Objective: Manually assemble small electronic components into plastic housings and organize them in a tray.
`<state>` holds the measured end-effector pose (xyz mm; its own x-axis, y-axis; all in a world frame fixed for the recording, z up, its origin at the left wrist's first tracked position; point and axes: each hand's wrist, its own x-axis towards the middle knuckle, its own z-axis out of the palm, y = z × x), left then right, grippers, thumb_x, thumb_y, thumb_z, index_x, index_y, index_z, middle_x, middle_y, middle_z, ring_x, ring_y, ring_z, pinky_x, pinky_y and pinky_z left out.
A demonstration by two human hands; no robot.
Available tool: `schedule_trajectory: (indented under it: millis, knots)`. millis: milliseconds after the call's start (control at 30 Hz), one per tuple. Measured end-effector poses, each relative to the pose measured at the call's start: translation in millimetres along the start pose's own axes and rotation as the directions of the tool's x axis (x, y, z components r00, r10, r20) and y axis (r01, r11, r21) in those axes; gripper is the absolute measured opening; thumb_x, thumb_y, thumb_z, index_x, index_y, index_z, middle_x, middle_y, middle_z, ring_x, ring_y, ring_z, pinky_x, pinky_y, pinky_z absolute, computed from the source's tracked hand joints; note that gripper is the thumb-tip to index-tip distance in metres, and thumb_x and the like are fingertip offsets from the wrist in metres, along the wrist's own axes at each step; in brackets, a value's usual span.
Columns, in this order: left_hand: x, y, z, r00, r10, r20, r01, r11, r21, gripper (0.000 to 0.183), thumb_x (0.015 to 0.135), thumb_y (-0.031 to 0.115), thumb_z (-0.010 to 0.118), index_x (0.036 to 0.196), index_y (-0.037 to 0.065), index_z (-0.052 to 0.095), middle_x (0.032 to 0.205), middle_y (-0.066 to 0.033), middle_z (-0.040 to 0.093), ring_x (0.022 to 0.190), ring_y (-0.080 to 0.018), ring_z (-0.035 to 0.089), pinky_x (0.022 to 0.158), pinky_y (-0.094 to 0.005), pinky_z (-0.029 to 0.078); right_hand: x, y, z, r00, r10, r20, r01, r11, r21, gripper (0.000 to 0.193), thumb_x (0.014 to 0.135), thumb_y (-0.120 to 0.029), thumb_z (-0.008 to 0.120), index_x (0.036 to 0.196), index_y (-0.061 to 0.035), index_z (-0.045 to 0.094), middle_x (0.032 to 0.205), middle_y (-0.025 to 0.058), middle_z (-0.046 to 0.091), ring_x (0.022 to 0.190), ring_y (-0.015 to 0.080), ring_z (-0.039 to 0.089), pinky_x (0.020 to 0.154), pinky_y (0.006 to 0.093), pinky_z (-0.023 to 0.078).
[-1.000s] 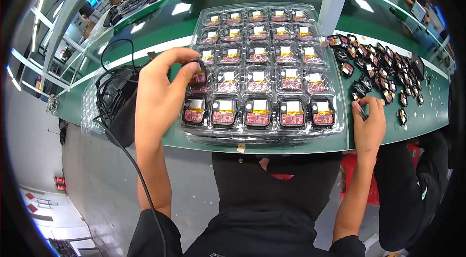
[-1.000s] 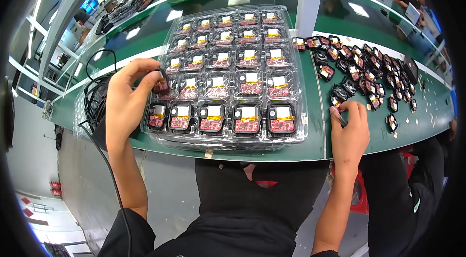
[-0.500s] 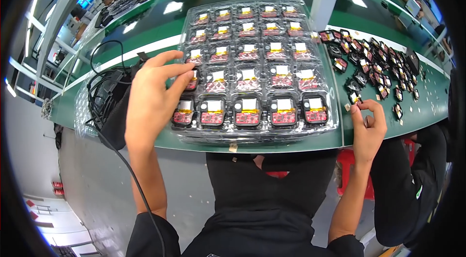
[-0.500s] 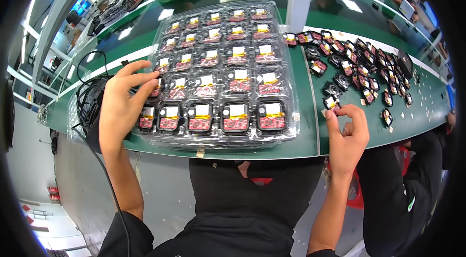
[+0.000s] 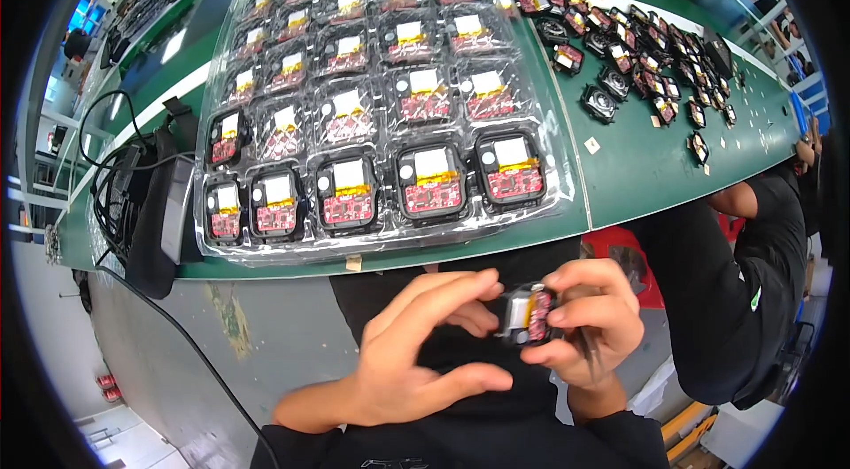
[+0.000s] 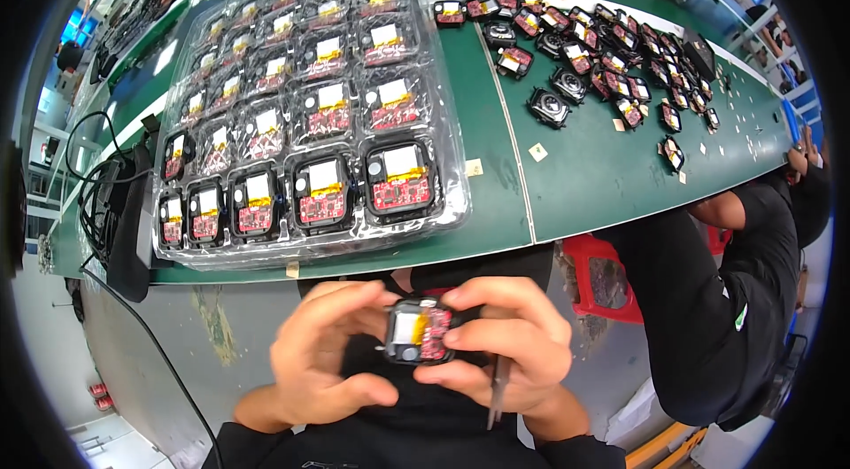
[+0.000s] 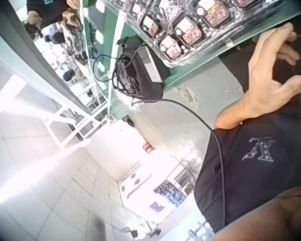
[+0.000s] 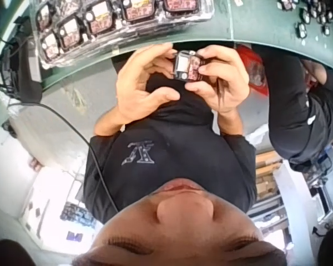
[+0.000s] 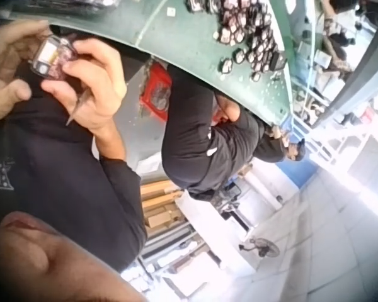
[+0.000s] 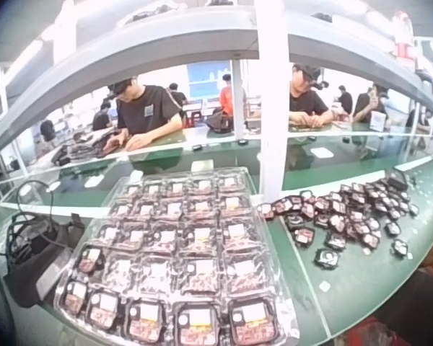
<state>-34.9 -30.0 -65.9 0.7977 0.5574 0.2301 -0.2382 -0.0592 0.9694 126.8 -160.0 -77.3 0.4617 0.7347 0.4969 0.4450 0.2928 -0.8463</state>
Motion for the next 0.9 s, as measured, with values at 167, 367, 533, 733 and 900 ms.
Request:
schedule_trajectory:
  millis: [167,367,533,733,900]
  knots:
    - [-15,-32,2,0.997,-0.058,0.054,0.068,0.975,-0.212,0.063,0.085,0.013,0.082,0.137,-0.007,0.053,0.133,-0.0177,0.052,0.113,-0.0234,0.062,0.092,-0.0349,0.055,-17,0,9,0.98,0.157,0.124,-0.158,0.987,0.0,0.065,0.066,-0.037,0.093,0.109,-0.0001,0.061,0.099,0.0167,0.07,0.071,0.0161,0.062,0.059,0.0269,0.051]
    - [-19,-40,1,0.977,-0.211,-0.033,0.162,0.832,-0.531,0.062,0.083,0.001,0.081,0.137,-0.007,0.051,0.138,-0.0152,0.048,0.132,-0.0328,0.054,0.108,-0.0419,0.048,-12,11,11,0.97,0.155,0.188,-0.14,0.986,-0.091,0.078,0.073,-0.046,0.088,0.124,0.001,0.052,0.09,0.0099,0.058,0.06,0.0108,0.044,0.05,0.0264,0.037]
    - [-20,-45,2,0.961,-0.26,-0.091,0.143,0.753,-0.642,0.067,0.082,-0.002,0.081,0.139,-0.005,0.046,0.135,-0.0138,0.052,0.131,-0.0324,0.054,0.109,-0.0421,0.048,-6,12,19,0.989,-0.081,0.125,0.131,0.871,-0.474,0.031,0.072,-0.004,0.083,0.101,-0.0012,0.071,0.089,0.0093,0.058,0.064,0.0192,0.058,0.049,0.0288,0.044]
    - [-21,-49,-1,0.978,-0.208,-0.036,0.146,0.789,-0.597,0.06,0.081,-0.004,0.08,0.134,-0.006,0.051,0.137,-0.0153,0.046,0.13,-0.0305,0.054,0.109,-0.0412,0.048,-5,17,19,0.956,-0.246,0.162,0.294,0.751,-0.591,0.036,0.064,0.004,0.082,0.099,-0.002,0.076,0.084,0.0051,0.061,0.057,0.0151,0.052,0.047,0.0269,0.041]
    - [-22,-51,-1,0.976,-0.216,-0.021,0.162,0.791,-0.59,0.057,0.082,-0.004,0.079,0.132,-0.008,0.054,0.139,-0.0155,0.043,0.129,-0.03,0.054,0.108,-0.041,0.047,-6,18,18,0.961,-0.228,0.156,0.276,0.792,-0.545,0.033,0.064,0.004,0.082,0.096,-0.0021,0.076,0.082,0.005,0.062,0.056,0.0156,0.053,0.047,0.027,0.042]
